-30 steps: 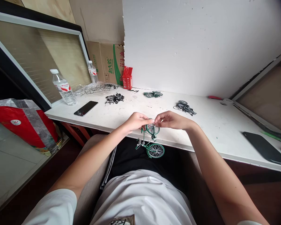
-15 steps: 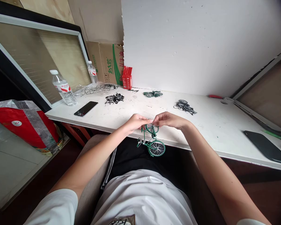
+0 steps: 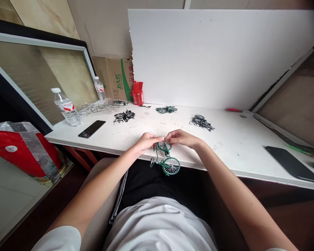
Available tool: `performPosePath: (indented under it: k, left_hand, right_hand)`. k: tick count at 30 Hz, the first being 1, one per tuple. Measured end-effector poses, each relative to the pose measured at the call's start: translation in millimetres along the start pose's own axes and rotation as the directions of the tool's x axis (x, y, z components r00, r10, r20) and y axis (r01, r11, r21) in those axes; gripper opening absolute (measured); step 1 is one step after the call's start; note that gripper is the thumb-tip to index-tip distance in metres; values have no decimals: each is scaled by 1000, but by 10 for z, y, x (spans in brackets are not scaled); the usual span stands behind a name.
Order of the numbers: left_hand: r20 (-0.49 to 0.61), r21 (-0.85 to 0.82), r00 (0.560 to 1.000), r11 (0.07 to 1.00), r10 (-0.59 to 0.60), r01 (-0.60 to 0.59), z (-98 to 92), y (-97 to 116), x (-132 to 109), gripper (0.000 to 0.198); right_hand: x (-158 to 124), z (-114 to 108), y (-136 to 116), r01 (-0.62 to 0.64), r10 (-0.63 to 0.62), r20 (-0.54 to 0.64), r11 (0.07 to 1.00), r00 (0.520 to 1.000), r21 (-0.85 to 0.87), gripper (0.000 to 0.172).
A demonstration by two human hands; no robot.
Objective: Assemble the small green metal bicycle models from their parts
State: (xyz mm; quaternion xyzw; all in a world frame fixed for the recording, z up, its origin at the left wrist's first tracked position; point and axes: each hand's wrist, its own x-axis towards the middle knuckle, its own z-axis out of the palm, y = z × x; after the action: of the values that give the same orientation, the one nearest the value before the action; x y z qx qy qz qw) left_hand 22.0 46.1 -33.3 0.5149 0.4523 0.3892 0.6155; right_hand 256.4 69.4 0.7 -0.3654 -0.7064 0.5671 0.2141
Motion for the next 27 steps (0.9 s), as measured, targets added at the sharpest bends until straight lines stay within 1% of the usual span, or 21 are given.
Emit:
performPosePath:
  k: [3, 6, 9, 13, 20, 27]
  left_hand:
    - [-19, 22, 1000, 1000, 17, -17, -19, -53, 77, 48]
    - [-45, 38, 997, 998, 56, -54, -19, -58, 134, 53]
    - [-55, 54, 995, 996, 80, -77, -15, -42, 186, 53]
    - [-59, 63, 995, 995, 86, -82, -31, -57, 270, 54]
    - [-40, 70, 995, 994, 87, -84, -51, -71, 313, 53]
    - [-65, 65, 995, 995, 81, -76, -36, -57, 298, 56]
  right_hand:
    - [11, 2, 19, 4, -3, -26, 1000, 1000, 10, 32]
    - [18, 1, 27, 8, -7, -83, 1000, 997, 17, 30]
    - [46, -6, 44, 7, -4, -143, 1000, 990, 17, 28]
    - [119, -26, 101, -26, 36, -183, 998, 982, 54, 28]
    - [156, -32, 133, -23, 30, -188, 999, 982, 40, 27]
    - [165, -19, 131, -34, 35, -192, 999, 981, 10, 28]
